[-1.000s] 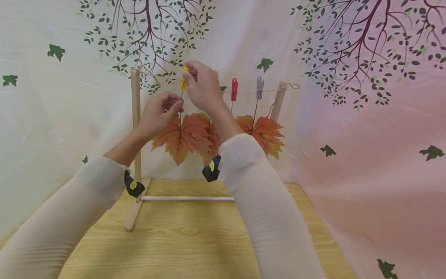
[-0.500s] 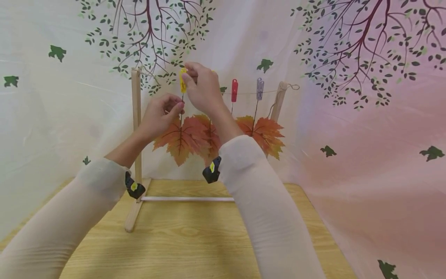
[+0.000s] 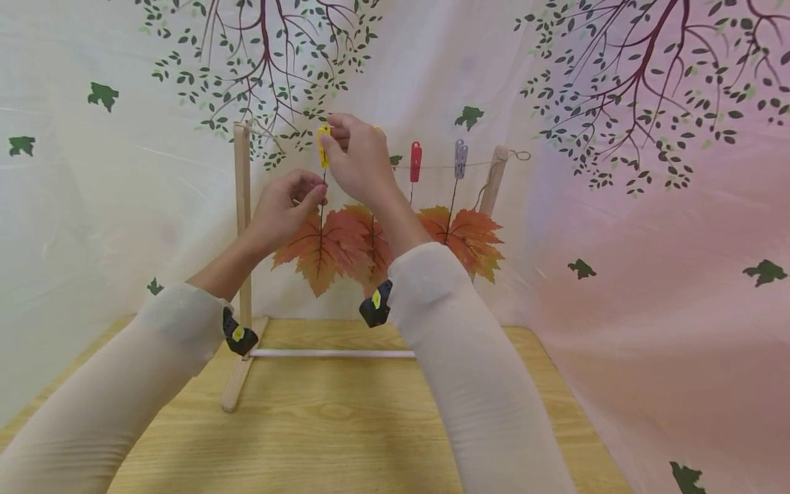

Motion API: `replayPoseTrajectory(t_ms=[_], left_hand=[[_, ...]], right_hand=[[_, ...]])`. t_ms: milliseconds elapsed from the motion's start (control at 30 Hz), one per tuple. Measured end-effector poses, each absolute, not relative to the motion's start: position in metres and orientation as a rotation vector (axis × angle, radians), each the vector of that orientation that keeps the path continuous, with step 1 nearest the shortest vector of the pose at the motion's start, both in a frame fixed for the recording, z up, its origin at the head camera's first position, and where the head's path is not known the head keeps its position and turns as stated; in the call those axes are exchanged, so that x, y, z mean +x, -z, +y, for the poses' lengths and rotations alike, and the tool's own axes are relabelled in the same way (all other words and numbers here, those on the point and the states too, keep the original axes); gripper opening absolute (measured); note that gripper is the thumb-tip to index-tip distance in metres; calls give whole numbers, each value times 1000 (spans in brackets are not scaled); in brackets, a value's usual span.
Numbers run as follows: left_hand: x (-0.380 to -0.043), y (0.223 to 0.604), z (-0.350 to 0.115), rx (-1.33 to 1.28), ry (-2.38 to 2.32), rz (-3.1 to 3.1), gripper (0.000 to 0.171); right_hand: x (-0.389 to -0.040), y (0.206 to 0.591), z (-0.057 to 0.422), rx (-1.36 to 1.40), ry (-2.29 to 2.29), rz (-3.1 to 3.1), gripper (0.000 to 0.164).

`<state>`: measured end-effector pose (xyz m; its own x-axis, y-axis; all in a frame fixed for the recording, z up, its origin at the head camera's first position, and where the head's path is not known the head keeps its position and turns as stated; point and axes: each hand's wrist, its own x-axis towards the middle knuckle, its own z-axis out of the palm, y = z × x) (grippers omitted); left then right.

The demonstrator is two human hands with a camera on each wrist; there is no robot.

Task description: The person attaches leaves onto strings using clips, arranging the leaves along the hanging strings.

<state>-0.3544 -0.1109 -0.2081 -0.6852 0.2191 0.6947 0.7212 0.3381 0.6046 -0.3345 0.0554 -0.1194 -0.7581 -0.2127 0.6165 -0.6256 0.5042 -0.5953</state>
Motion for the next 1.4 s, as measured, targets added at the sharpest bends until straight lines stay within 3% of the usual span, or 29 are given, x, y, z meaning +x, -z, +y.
replayPoseTrajectory(t_ms=[833, 1400], left_hand=[[-341, 205, -124, -749, 1189, -2085, 24], [-314, 226, -153, -785, 1058, -1913, 16]], right_hand=[[-318, 110, 64, 712, -1104, -2166, 37], [-293, 138, 124, 782, -1060, -2010, 34]])
